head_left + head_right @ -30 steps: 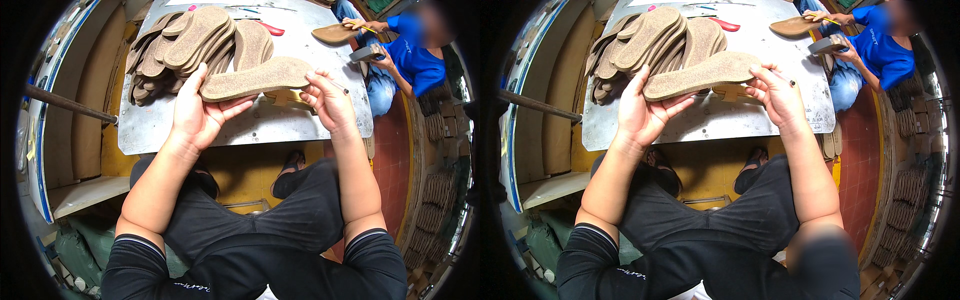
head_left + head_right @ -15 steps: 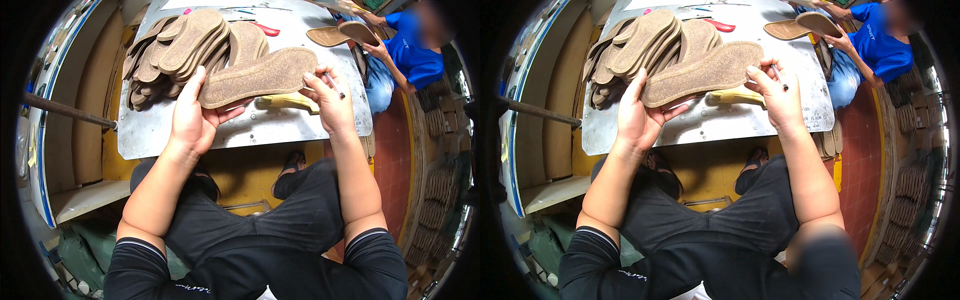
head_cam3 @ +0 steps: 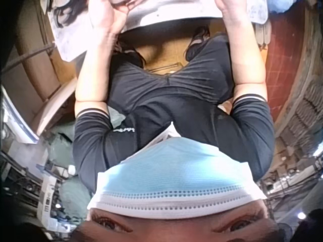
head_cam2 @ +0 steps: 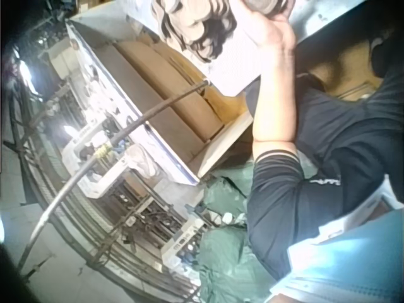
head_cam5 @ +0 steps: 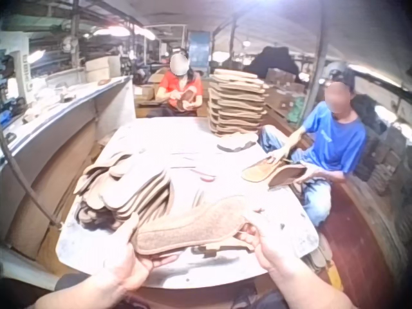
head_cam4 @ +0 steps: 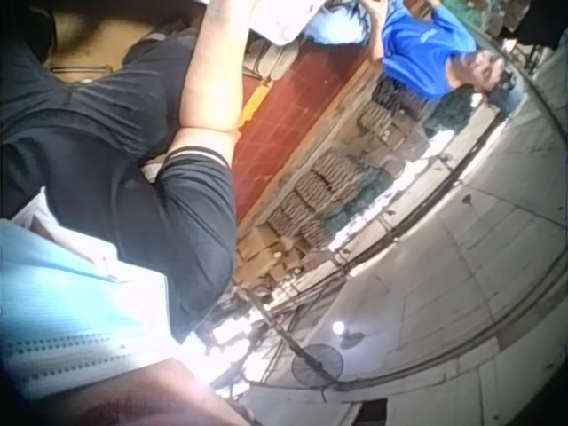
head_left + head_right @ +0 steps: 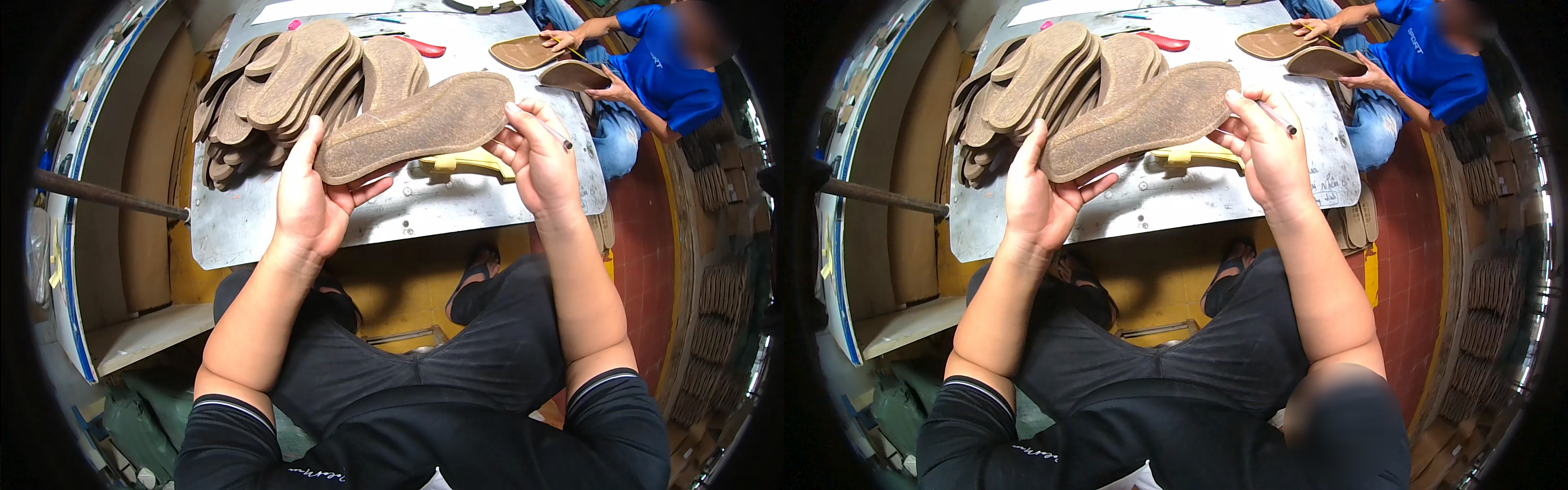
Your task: The person marks shoe insoles with a pen using a template, then stacks and packs them into a plastic bag. The person handles insoles one at a time, aligns them with a template, and places them into a bag.
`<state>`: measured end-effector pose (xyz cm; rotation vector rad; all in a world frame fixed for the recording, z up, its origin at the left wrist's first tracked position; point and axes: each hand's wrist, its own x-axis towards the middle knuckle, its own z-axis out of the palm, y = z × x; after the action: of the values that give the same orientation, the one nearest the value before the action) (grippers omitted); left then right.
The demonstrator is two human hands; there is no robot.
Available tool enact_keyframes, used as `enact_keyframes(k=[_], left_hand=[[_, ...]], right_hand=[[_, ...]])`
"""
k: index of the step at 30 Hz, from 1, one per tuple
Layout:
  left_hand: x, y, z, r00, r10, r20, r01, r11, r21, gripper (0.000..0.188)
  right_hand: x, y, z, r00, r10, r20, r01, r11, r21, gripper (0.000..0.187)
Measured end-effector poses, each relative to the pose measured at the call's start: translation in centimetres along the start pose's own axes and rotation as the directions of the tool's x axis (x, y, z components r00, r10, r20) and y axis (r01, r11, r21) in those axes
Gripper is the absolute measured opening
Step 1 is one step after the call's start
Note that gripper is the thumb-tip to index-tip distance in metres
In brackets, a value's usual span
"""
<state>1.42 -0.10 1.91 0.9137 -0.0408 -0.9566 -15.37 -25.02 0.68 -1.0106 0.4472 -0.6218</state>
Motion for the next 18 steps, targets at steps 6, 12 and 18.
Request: enact_keyframes(k=[6, 12, 18], left_hand=[[-0.03, 0.02, 0.14, 1.0, -0.005, -0.003, 0.005, 1.0, -0.008, 0.064], [-0.08, 0.16, 0.06, 1.0, -0.004, 0.005, 0.004, 1.0, -0.021, 0.065], [-0.22, 0.14, -0.38, 0.998, -0.01, 0.056, 0.011, 1.0, -0.028, 0.065]], right_hand=[[0.3, 0.17, -0.37, 1.0, -0.001, 0.01, 0.001, 1.0, -0.004, 0.017], [0.08, 0.12, -0.13, 1.0, -0.002, -0.027, 0.001, 0.999, -0.042, 0.021], [-0.2, -0.48, 0.36, 0.999, -0.026, -0.048, 0.023, 0.998, -0.061, 0.027]])
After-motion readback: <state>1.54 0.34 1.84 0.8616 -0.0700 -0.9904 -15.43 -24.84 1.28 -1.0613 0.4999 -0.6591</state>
